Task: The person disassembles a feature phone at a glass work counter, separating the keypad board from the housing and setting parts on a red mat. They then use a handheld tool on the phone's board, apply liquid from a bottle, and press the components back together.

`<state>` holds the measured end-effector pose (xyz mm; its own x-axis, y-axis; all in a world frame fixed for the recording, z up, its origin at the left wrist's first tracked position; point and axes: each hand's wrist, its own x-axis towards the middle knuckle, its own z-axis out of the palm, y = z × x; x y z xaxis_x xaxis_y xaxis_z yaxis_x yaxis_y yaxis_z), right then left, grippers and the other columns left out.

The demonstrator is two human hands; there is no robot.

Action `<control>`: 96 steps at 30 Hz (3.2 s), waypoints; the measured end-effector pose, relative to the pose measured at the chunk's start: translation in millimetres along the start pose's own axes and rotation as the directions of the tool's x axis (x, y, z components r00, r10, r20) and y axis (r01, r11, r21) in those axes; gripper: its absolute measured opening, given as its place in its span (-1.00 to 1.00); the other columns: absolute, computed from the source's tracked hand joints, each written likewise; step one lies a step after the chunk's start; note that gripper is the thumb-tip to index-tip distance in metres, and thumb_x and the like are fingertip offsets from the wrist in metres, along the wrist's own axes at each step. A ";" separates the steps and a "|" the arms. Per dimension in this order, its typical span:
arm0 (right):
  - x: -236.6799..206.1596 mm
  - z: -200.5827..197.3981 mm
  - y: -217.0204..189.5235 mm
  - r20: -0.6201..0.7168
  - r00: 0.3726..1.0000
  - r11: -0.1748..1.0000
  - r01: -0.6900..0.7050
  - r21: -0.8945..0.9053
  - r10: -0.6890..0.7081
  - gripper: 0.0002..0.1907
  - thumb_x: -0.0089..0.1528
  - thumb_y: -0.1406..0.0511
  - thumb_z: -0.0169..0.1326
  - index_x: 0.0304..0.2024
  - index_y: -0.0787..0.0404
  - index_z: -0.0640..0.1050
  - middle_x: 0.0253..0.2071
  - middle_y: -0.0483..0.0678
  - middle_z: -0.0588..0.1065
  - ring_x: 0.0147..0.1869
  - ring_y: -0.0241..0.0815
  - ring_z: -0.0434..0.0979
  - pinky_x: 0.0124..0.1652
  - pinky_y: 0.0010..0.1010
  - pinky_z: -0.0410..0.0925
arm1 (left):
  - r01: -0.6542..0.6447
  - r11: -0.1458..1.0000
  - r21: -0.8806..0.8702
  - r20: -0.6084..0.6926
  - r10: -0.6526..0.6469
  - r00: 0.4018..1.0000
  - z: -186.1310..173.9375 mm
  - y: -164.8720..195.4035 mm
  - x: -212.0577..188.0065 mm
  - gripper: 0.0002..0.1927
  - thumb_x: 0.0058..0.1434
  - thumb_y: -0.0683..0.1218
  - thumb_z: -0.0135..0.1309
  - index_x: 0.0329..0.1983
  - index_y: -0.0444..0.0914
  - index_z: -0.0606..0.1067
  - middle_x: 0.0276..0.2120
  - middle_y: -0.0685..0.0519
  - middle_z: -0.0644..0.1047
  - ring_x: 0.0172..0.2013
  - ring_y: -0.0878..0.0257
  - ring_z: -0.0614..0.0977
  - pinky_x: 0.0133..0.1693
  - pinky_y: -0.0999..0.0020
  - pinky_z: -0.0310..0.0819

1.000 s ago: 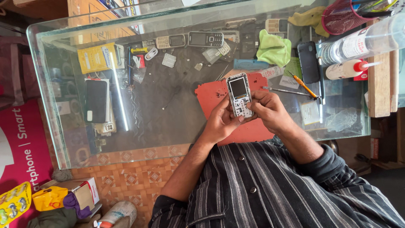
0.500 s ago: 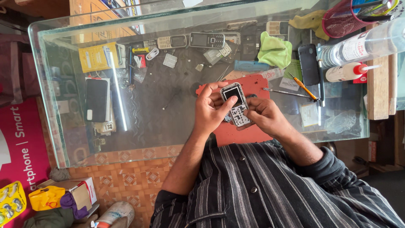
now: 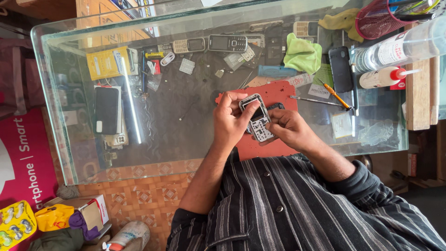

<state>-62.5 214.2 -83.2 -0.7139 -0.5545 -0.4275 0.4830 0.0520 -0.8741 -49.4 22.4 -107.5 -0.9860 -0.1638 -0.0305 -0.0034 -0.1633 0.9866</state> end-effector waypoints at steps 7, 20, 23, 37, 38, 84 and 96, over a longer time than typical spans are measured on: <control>-1.1 1.1 0.8 0.002 0.999 0.999 -0.033 -0.014 0.033 -0.77 0.32 0.48 -0.12 -0.03 0.50 0.48 -0.18 0.11 0.61 -0.07 -0.04 0.72 -0.15 -0.22 0.57 | -0.069 0.997 0.024 -0.013 0.069 0.998 0.2 -0.6 -2.8 -0.74 0.33 -0.18 0.25 -0.07 -0.37 0.41 -0.33 0.02 0.64 -0.31 0.43 0.65 -0.32 0.51 0.57; 0.4 -4.1 -3.9 -0.031 0.998 0.986 0.061 0.158 -0.057 -0.69 0.34 0.47 -0.11 0.11 0.52 0.45 -0.10 0.12 0.59 -0.07 -0.03 0.69 -0.14 -0.16 0.64 | 0.143 0.956 -0.254 0.299 -0.063 0.952 -6.2 -27.0 -25.2 -0.54 0.52 -0.07 -0.03 0.40 -0.39 0.38 -0.13 0.04 0.52 -0.18 0.40 0.48 -0.16 0.47 0.39; 0.5 -5.6 -0.6 -0.060 0.996 0.984 0.079 0.157 -0.071 -0.69 0.35 0.48 -0.11 0.12 0.52 0.46 -0.12 0.12 0.59 -0.11 -0.07 0.67 -0.12 -0.17 0.63 | 0.122 0.921 -0.371 0.354 0.019 0.935 -1.5 -33.6 -31.0 -0.69 0.49 -0.19 0.01 0.24 -0.39 0.37 0.00 -0.03 0.55 0.02 0.32 0.57 0.08 0.40 0.48; 1.3 -5.6 -2.4 -0.081 0.995 0.987 0.065 0.146 -0.053 -0.69 0.34 0.48 -0.14 0.10 0.54 0.45 -0.13 0.13 0.60 -0.13 -0.08 0.69 -0.11 -0.19 0.63 | 0.155 0.957 -0.247 0.354 -0.060 0.933 -0.5 -22.6 -28.3 -0.64 0.41 -0.29 0.03 0.25 -0.41 0.36 -0.03 -0.04 0.60 -0.01 0.32 0.63 0.01 0.39 0.58; 1.1 -6.1 -2.1 -0.086 0.994 0.986 0.072 0.147 -0.059 -0.68 0.34 0.49 -0.14 0.11 0.54 0.45 -0.13 0.13 0.60 -0.13 -0.10 0.68 -0.11 -0.20 0.62 | 0.160 0.962 -0.221 0.354 -0.074 0.932 -0.5 -21.8 -28.1 -0.63 0.39 -0.29 0.04 0.25 -0.40 0.36 -0.03 -0.03 0.61 -0.01 0.33 0.64 0.00 0.39 0.60; -2.4 -11.1 2.1 -0.145 0.988 0.992 0.076 0.097 -0.061 -0.64 0.31 0.50 -0.10 0.15 0.54 0.48 -0.14 0.08 0.61 -0.13 -0.24 0.64 -0.11 -0.37 0.56 | 0.213 0.948 -0.237 0.413 -0.099 0.905 2.8 -17.4 -28.4 -0.49 0.33 -0.34 0.12 0.32 -0.39 0.29 0.05 -0.05 0.57 0.06 0.26 0.64 0.12 0.27 0.63; 0.1 -11.2 4.4 -0.140 0.988 0.990 0.077 0.117 -0.060 -0.62 0.31 0.49 -0.10 0.16 0.54 0.47 -0.14 0.10 0.61 -0.15 -0.22 0.65 -0.12 -0.37 0.56 | 0.201 0.941 -0.271 0.405 -0.078 0.911 2.1 -21.9 -27.9 -0.46 0.35 -0.31 0.14 0.36 -0.38 0.28 0.04 -0.02 0.57 0.04 0.30 0.63 0.10 0.31 0.62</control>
<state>-66.2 223.7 -89.8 -0.8056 -0.4348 -0.4025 0.4828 -0.0879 -0.8713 -22.2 32.6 -127.9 -0.9654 0.2578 -0.0398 -0.1564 -0.4500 0.8792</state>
